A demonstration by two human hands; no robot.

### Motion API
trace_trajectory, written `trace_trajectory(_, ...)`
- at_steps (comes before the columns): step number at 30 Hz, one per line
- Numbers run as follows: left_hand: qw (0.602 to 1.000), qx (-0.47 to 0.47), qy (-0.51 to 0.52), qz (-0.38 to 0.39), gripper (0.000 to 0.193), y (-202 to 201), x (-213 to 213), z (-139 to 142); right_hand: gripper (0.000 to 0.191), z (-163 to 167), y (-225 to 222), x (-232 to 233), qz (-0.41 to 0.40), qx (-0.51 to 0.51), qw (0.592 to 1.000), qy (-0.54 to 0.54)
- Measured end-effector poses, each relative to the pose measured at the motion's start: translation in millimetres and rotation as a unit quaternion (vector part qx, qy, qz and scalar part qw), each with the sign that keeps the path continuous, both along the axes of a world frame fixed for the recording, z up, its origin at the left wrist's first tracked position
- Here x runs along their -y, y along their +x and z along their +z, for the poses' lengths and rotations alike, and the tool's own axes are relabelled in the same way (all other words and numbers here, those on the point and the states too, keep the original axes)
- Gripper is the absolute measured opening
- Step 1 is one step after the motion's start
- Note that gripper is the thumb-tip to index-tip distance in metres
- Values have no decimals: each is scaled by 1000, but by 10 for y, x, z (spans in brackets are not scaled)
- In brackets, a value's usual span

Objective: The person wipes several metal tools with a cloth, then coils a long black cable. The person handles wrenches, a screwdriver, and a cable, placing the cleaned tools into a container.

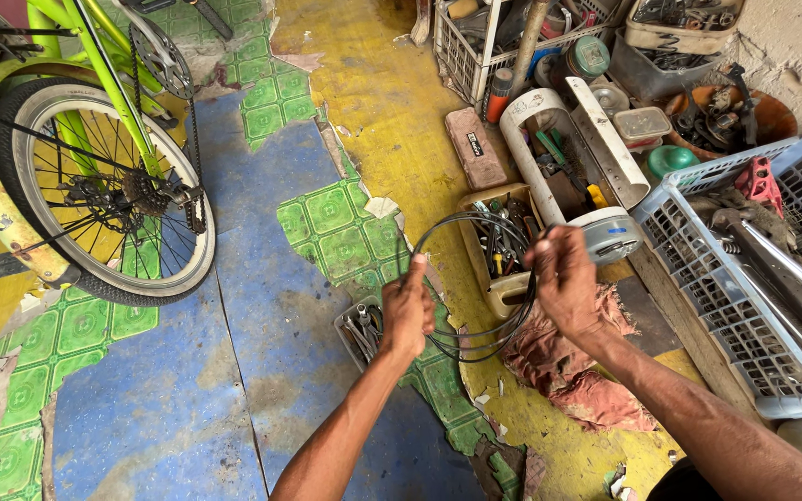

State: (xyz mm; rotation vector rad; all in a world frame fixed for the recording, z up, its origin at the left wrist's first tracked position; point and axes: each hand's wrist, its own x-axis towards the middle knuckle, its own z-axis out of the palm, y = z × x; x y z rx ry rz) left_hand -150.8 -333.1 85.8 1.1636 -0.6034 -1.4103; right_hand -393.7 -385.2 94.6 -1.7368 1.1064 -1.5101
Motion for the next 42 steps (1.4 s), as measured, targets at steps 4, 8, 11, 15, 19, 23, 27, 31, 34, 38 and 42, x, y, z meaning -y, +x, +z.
trace_trajectory(4,1000,-15,-9,14,64,105,55,-51,7,209,-130,92,14,119,992,-47)
trace_trajectory(8,999,-42,-7,19,62,208,90,-75,10,355,-274,137,-23,194,981,15)
trace_trajectory(11,995,-98,-30,7,63,247,110,-34,13,424,-359,171,-42,238,970,39)
trace_trajectory(15,992,-121,-38,-16,57,201,63,72,21,476,-373,206,-55,298,948,92)
trace_trajectory(19,984,-149,-84,-54,57,124,33,175,37,325,-90,66,-26,257,933,252)
trace_trajectory(23,975,-181,-108,-64,57,138,30,228,40,145,139,-95,-7,231,920,315)
trace_trajectory(27,968,-212,-113,-79,59,222,38,257,31,130,115,-63,37,240,927,286)
trace_trajectory(31,965,-223,-90,-101,66,268,71,282,30,134,46,-29,43,214,945,245)
trace_trajectory(34,961,-231,-100,-114,66,266,82,266,30,119,4,-12,35,203,943,261)
trace_trajectory(38,960,-244,-103,-96,56,250,83,201,29,109,-17,17,24,197,941,274)
trace_trajectory(42,969,-236,-63,-38,49,242,96,149,29,130,16,10,21,190,944,268)
